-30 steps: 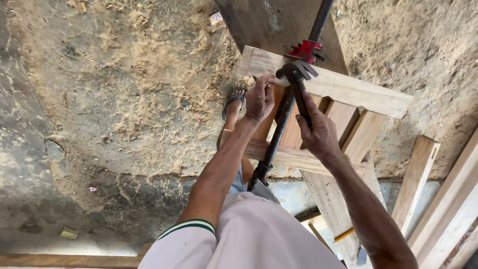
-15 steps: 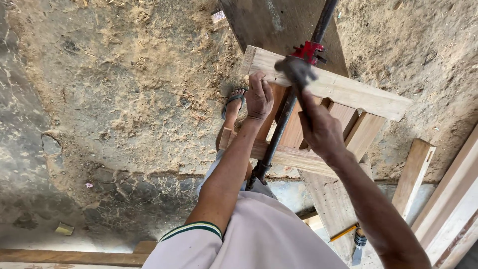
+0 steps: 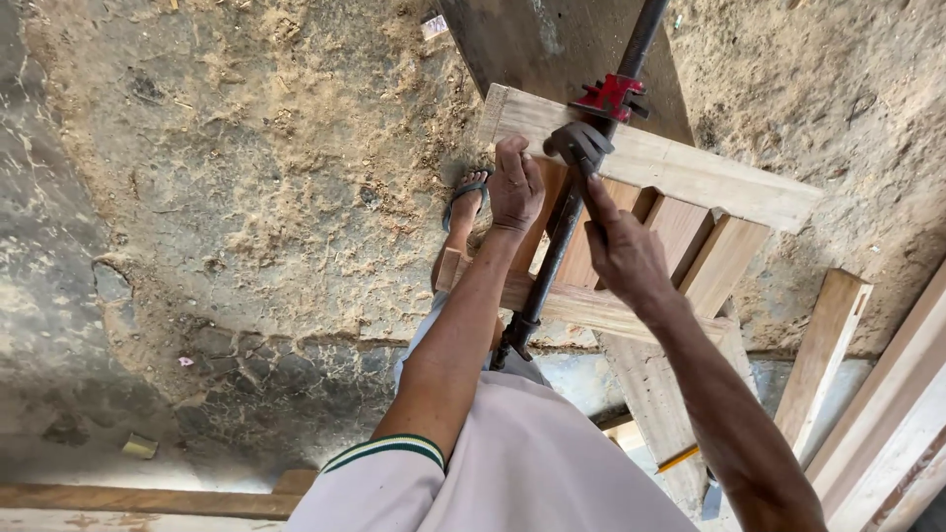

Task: The person assembles a wooden chair back by aligning vertical slats with a horizontal rail, then secures the pieces using a bar clamp and a hammer to drive nails. The person repeatedly checks alignment and tightens the clamp while nailing the joints together.

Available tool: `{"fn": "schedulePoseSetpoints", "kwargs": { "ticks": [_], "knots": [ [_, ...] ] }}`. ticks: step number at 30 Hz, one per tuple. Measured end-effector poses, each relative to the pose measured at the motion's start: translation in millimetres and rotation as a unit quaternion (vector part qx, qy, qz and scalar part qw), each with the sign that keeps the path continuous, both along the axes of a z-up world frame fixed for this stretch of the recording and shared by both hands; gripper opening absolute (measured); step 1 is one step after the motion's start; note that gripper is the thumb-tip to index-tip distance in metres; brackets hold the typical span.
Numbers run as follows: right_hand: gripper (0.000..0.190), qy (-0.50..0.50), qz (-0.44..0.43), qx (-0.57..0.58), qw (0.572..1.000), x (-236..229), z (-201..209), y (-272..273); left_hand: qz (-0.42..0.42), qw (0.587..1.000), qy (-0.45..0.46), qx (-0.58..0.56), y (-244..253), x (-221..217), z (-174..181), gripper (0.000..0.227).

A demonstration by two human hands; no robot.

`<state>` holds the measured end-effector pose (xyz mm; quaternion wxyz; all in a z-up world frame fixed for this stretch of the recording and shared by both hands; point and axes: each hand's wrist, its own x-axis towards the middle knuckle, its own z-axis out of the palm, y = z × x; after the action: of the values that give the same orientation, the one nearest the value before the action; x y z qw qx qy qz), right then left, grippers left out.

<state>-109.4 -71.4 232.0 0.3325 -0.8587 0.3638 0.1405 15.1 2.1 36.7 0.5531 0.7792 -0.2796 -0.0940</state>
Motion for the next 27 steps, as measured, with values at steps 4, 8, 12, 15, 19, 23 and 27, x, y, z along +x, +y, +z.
{"fn": "schedulePoseSetpoints", "kwargs": {
  "ticks": [4,8,12,15,19,23,27],
  "knots": [
    [0.068,-0.114,-0.013,0.001,0.993,3,27,6,0.01,0.999,-0.029,0.022,-1,-2,-6,0.025],
    [0.063,-0.297,-0.032,-0.047,0.953,-15,5,16,0.002,1.0,-0.005,0.013,-3,3,3,0.023],
    [0.063,-0.136,-0.037,-0.061,0.988,-14,-21,9,0.001,1.0,-0.001,0.003,-5,-1,0,0.023],
    [0.065,-0.105,-0.041,-0.048,0.992,-8,-14,14,0.003,1.0,-0.014,0.024,1,-2,-5,0.022],
    [0.062,-0.268,-0.069,-0.07,0.958,-29,-15,28,-0.008,1.0,-0.006,0.006,-3,-1,-6,0.022],
    [0.062,-0.255,-0.053,-0.125,0.957,-23,-29,25,-0.008,1.0,-0.009,0.0,-5,1,-2,0.022],
    [0.064,-0.047,-0.023,-0.077,0.996,-19,-43,16,-0.005,0.999,-0.032,0.006,-6,2,-5,0.022]
  ]
}}
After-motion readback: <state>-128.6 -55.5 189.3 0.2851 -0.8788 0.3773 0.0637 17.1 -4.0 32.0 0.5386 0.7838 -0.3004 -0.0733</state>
